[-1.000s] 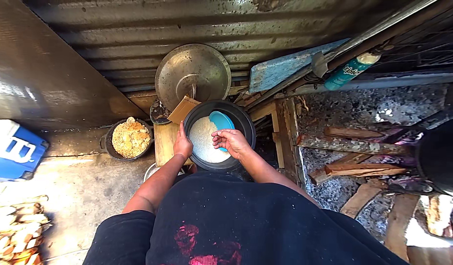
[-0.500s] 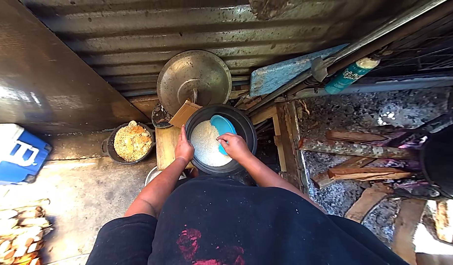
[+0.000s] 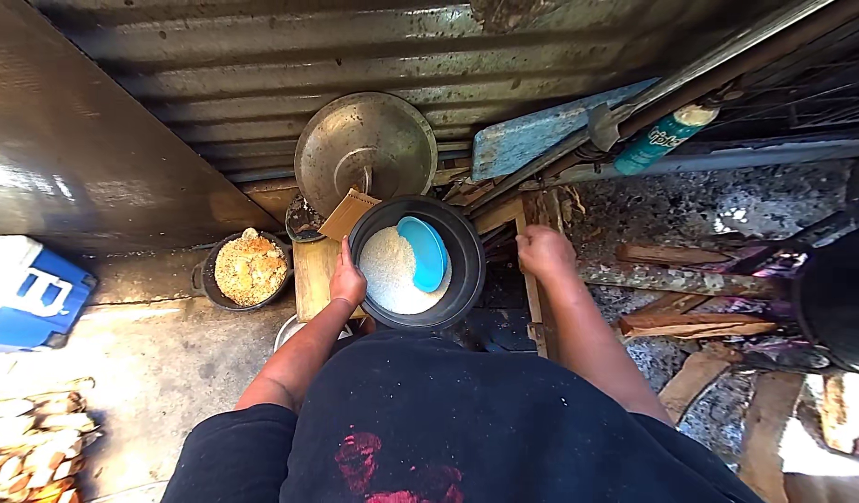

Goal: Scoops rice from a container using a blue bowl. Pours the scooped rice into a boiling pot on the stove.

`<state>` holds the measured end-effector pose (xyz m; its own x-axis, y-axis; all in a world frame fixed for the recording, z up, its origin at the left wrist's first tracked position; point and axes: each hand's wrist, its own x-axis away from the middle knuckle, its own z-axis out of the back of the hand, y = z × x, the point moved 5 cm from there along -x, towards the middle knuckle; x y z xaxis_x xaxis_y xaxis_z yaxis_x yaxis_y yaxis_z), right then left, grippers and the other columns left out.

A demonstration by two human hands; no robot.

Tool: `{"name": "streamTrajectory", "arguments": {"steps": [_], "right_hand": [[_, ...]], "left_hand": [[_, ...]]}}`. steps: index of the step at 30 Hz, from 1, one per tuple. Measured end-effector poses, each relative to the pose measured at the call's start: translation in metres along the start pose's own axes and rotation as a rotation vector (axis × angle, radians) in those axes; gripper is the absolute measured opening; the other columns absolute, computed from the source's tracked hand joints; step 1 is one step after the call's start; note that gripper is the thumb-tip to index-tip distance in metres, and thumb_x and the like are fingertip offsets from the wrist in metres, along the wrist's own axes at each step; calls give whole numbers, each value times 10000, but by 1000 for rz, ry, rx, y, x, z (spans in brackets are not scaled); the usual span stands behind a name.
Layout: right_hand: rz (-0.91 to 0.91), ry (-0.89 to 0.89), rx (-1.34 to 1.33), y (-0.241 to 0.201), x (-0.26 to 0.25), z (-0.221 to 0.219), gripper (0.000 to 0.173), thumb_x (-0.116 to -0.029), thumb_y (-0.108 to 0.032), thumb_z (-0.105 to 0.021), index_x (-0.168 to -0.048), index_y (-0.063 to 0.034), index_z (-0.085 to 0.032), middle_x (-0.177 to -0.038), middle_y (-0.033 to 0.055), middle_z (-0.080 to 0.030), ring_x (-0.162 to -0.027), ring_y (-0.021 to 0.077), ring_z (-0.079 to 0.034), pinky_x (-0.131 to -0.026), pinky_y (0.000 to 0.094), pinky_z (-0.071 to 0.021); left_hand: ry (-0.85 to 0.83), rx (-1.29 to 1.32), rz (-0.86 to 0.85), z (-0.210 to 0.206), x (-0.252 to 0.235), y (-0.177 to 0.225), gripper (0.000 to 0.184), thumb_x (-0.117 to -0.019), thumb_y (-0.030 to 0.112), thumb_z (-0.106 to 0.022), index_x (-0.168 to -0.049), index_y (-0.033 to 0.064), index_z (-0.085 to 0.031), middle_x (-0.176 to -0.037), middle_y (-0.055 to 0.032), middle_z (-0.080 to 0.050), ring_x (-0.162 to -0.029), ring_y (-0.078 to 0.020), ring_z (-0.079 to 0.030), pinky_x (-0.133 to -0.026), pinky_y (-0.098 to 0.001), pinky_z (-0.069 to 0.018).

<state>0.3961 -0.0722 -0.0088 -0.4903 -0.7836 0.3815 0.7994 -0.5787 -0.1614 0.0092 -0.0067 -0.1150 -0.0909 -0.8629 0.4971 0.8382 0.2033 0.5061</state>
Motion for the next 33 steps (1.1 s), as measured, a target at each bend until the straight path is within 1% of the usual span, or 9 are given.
{"name": "streamTrajectory", "arguments": {"steps": [3, 6, 9, 12, 14, 15, 19, 23, 33], "right_hand": [[-47, -159, 233, 7, -5, -14, 518, -937, -87, -642, -1443, -24, -555, -1493, 251, -504, -1272, 502, -559, -972, 736, -456], [146, 9, 49, -30, 12, -8, 336, -1017, -90, -500, -1287, -11, -684, -1405, 217, -599, -1288, 434, -572, -1030, 657, -463], [295, -9, -109, -76, 31, -29, 435, -1090, -312, -404, -1294, -35, -670, -1291, 211, -670, -1210, 378, -646, -1040, 590, -502], [299, -186, -57, -115, 28, -74, 670, -1053, -460, -503, -1549, -20, -407, -1457, 255, -546, -1299, 411, -584, -1084, 590, -468], [259, -207, -71, -124, 27, -105, 775, -1030, -337, -590, -1636, -56, -198, -1551, 278, -429, -1322, 447, -556, -1061, 603, -484], [241, -173, -109, -125, 26, -115, 773, -1023, -233, -597, -1649, -94, -165, -1558, 278, -417, -1298, 455, -574, -1029, 614, -506], [209, -53, -256, -108, 16, -131, 717, -987, 14, -497, -1638, -148, -242, -1494, 278, -496, -1262, 478, -597, -1006, 648, -508], [123, -111, -330, -95, 6, -134, 728, -967, -38, -553, -1627, -134, -259, -1371, 304, -596, -1226, 493, -617, -1004, 678, -485], [139, -102, -342, -95, 6, -136, 708, -973, -54, -559, -1616, -96, -267, -1372, 306, -596, -1242, 486, -611, -1029, 664, -474]], "left_hand": [[-1, 0, 3, 1, -1, 1, 812, -1019, 108, -461, -1658, 259, 17, -1579, -189, -399, -1169, -367, -663, -947, -576, -552], [6, 9, 10, -1, 0, -2, 825, -1019, 118, -471, -1655, 285, 26, -1572, -189, -401, -1153, -369, -668, -927, -579, -561], [1, 32, -23, -8, 2, -6, 869, -989, 128, -495, -1657, 281, 39, -1597, -182, -392, -1181, -347, -666, -932, -563, -578], [-46, 25, -2, 5, 6, 2, 858, -987, 136, -510, -1662, 253, 6, -1596, -177, -398, -1225, -337, -644, -959, -552, -565], [-66, 32, 26, 10, 12, 5, 886, -976, 128, -527, -1661, 282, 14, -1589, -165, -408, -1203, -341, -654, -942, -562, -569], [-68, 37, 36, 13, 14, 6, 893, -977, 126, -535, -1660, 298, 14, -1588, -161, -411, -1195, -346, -658, -938, -572, -569], [-83, 18, 38, 13, 13, 6, 877, -990, 135, -512, -1657, 316, 28, -1589, -168, -408, -1164, -348, -674, -927, -573, -570], [-85, 52, 25, 14, 13, 5, 900, -975, 128, -533, -1658, 313, 23, -1577, -157, -424, -1169, -343, -670, -928, -577, -569], [-75, 79, 9, 11, 10, 4, 920, -955, 98, -549, -1660, 308, 5, -1590, -162, -400, -1144, -345, -680, -905, -580, -576]]}}
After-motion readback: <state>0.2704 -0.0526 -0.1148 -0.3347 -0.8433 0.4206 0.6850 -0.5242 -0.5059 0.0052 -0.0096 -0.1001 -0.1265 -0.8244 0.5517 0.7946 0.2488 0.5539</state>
